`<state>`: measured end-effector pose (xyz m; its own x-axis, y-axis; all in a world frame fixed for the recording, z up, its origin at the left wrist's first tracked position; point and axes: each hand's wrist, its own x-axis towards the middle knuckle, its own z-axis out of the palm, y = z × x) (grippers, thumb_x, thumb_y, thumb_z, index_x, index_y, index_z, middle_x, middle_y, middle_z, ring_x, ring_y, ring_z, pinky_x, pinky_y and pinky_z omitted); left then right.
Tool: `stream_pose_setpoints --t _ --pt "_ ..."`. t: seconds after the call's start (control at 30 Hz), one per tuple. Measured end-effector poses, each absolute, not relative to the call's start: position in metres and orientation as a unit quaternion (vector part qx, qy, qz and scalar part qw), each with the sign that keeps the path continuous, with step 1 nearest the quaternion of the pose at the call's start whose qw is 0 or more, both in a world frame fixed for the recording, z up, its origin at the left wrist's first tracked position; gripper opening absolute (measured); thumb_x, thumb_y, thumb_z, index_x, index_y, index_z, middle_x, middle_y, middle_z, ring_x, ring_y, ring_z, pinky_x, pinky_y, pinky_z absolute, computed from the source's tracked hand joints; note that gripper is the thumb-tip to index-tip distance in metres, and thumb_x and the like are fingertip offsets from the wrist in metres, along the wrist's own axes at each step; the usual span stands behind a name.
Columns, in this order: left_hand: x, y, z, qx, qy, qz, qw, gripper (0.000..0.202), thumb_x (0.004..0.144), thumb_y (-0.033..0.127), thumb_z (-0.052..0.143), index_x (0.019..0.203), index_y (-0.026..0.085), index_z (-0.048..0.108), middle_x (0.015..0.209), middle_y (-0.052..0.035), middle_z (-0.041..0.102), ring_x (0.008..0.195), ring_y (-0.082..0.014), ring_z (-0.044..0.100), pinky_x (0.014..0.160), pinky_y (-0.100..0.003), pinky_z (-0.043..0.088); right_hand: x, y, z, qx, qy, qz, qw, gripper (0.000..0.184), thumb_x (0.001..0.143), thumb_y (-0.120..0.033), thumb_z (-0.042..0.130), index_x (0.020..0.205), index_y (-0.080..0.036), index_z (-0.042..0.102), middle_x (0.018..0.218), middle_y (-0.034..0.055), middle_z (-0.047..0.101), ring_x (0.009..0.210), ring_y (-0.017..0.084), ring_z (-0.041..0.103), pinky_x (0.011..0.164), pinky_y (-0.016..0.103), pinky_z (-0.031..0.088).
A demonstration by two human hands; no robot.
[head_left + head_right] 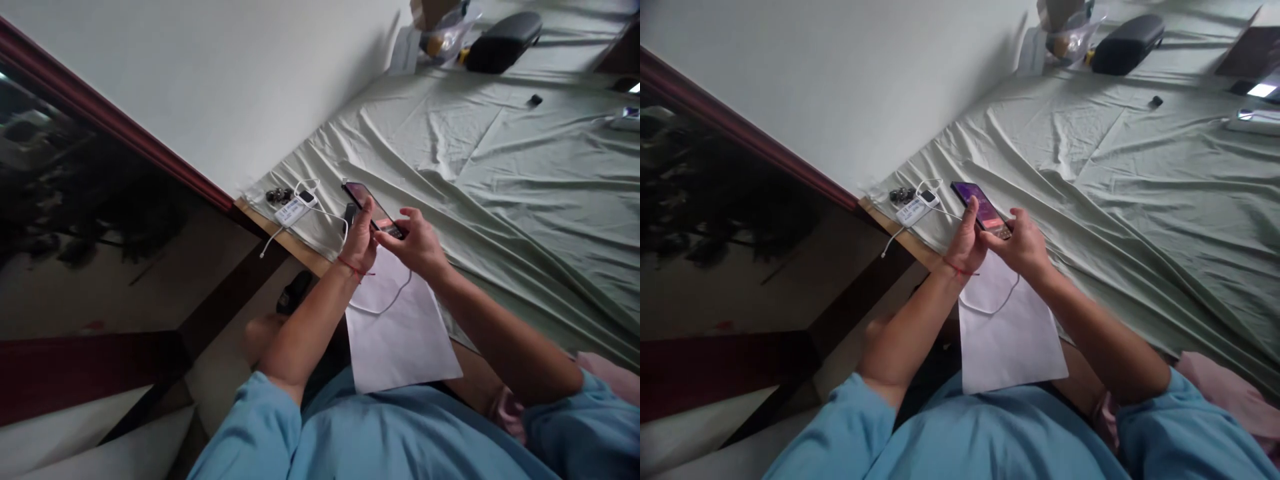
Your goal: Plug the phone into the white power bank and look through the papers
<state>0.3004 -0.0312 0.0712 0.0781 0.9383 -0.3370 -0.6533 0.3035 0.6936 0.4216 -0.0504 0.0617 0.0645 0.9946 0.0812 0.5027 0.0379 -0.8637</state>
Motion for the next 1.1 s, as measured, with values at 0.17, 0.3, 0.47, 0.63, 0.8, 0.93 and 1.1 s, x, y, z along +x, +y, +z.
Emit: stream_pose_setpoints --t 0.17,0.3,0.47,0.63,0.8,0.93,1.1 --pt "0.318 -0.007 0.054 0.124 0.393 0.555 0.722 0.046 0.080 0.057 0.081 0.093 0.017 0.064 0.073 -0.0020 0.064 0.073 -0.0167 0.069 0.075 -0.030 0.055 0.430 -0.056 0.044 -0.575 -0.617 0.344 0.412 0.066 0.075 -0.053 0.079 0.128 -0.018 0.061 0.120 0.0168 0.075 0.110 0.033 0.071 0.092 0.049 0.057" --pt "0.325 0.008 0.048 0.086 0.407 0.562 0.715 0.049 0.083 0.063 0.075 0.096 0.017 0.063 0.070 -0.0008 0.062 0.068 -0.0157 0.068 0.072 -0.030 0.055 0.445 -0.064 0.026 -0.587 -0.563 0.388 0.433 0.062 0.084 -0.064 0.067 0.120 -0.015 0.064 0.111 0.0176 0.076 0.096 0.028 0.074 0.081 0.042 0.059" --pt "0.329 0.013 0.045 0.059 0.406 0.577 0.706 0.049 0.087 0.062 0.072 0.101 0.017 0.063 0.072 -0.0004 0.062 0.070 -0.0152 0.068 0.074 -0.030 0.055 0.452 -0.075 0.013 -0.604 -0.572 0.414 0.370 0.040 0.092 -0.056 0.058 0.094 -0.018 0.071 0.078 0.0087 0.077 0.067 0.020 0.070 0.064 0.031 0.054" --pt "0.336 0.012 0.037 0.046 0.412 0.560 0.717 0.050 0.092 0.064 0.064 0.100 0.015 0.064 0.077 -0.0032 0.064 0.075 -0.0166 0.070 0.077 -0.030 0.056 0.449 -0.081 0.019 -0.621 -0.588 0.379 0.355 0.038 0.098 -0.046 0.051 0.075 -0.021 0.067 0.068 0.0045 0.074 0.056 0.016 0.066 0.059 0.028 0.047" --pt "0.333 0.023 0.040 0.036 0.415 0.587 0.694 0.054 0.094 0.067 0.059 0.105 0.015 0.064 0.077 -0.0036 0.065 0.080 -0.0178 0.071 0.078 -0.030 0.056 0.449 -0.093 0.023 -0.646 -0.584 0.357 0.337 0.041 0.098 -0.047 0.053 0.067 -0.022 0.062 0.056 0.0022 0.065 0.051 0.015 0.058 0.057 0.028 0.041" --pt "0.326 0.026 0.046 0.061 0.388 0.601 0.696 0.053 0.093 0.065 0.061 0.107 0.014 0.065 0.078 -0.0048 0.067 0.082 -0.0178 0.072 0.080 -0.030 0.058 0.452 -0.097 0.013 -0.592 -0.496 0.462 0.437 0.034 0.093 -0.054 0.060 0.081 -0.022 0.060 0.064 -0.0007 0.062 0.052 0.012 0.052 0.053 0.026 0.040" --pt "0.329 0.017 0.045 0.073 0.365 0.562 0.738 0.051 0.096 0.062 0.060 0.104 0.011 0.066 0.077 -0.0066 0.068 0.082 -0.0194 0.073 0.080 -0.033 0.060 0.449 -0.095 0.015 -0.561 -0.467 0.470 0.496 0.038 0.088 -0.060 0.065 0.084 -0.023 0.059 0.064 -0.0058 0.043 0.053 0.010 0.038 0.050 0.024 0.034"
